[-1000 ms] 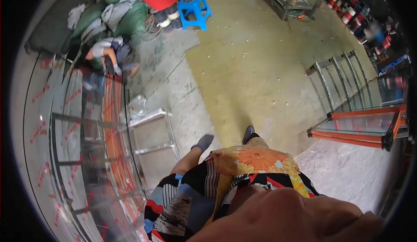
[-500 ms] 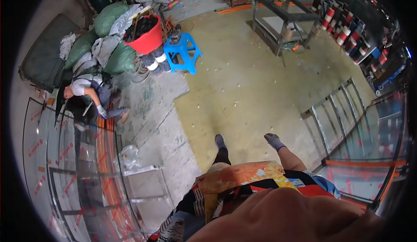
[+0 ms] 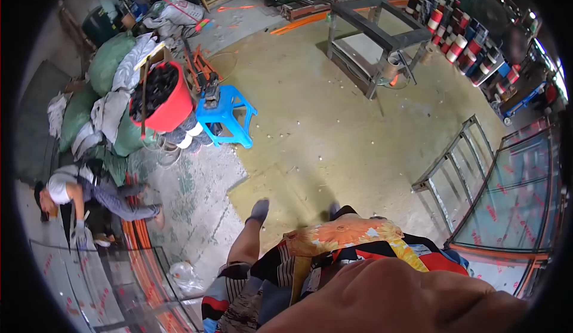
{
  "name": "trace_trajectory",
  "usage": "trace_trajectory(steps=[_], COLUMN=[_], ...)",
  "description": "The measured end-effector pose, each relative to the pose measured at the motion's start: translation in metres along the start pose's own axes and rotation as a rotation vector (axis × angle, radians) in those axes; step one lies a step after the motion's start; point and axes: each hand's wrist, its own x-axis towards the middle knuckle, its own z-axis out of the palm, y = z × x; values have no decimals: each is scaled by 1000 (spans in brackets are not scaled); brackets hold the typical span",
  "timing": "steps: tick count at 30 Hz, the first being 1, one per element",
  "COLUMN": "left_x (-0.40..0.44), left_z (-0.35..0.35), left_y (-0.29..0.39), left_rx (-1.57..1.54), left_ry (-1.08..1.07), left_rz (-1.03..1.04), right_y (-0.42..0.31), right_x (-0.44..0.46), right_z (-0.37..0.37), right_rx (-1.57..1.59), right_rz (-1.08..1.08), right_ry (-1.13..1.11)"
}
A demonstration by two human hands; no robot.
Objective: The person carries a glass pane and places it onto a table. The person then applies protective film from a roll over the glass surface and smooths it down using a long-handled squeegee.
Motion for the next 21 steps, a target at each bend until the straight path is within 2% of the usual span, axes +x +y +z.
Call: trace_trajectory(steps=[1, 3, 5, 6, 7, 9, 12, 13, 14, 15, 16, 17, 19, 21], left_x=[44, 119, 163, 182, 197, 208, 201, 202, 205, 193, 178, 176, 182, 201], left_z=[-8, -25, -61, -52, -28, -4, 3, 17, 33, 16, -28, -46, -49, -42], left_y=[-3, 17, 64, 58, 42, 23, -10, -37, -65, -56, -28, -25, -35, -45], left_rx=[-2, -765, -1004, -993, -957, -927, -770, -386, -11, -245, -524, -793, -1026, -1106], left_ry=[91, 80, 87, 88, 50, 7, -245, -292, -268, -226, -37, 19, 66, 49], left_rz=[117, -312, -555, -565, -381, -242, -129, 80, 293, -156, -582, -877, -1102, -1179], right_y=[-2, -15, -11, -9, -10, -10, -48, -48, -52, -85, -110, -195, -210, -240], right_x=[2, 25, 59, 82, 103, 149, 241, 285, 327, 359, 391, 389, 466, 524], right_z=[-4, -27, -47, -59, -76, -110, -185, -204, -219, -250, -281, -343, -357, -385], right_rx=[58, 174, 195, 182, 158, 86, 33, 51, -347, -425, -397, -184, -27, 77], right_rz=[107, 351, 430, 441, 433, 397, 373, 385, 83, 10, -33, 155, 27, 19], right_ry=[-26, -49, -58, -65, -77, -111, -107, -116, -24, 18, -4, -3, 150, 104])
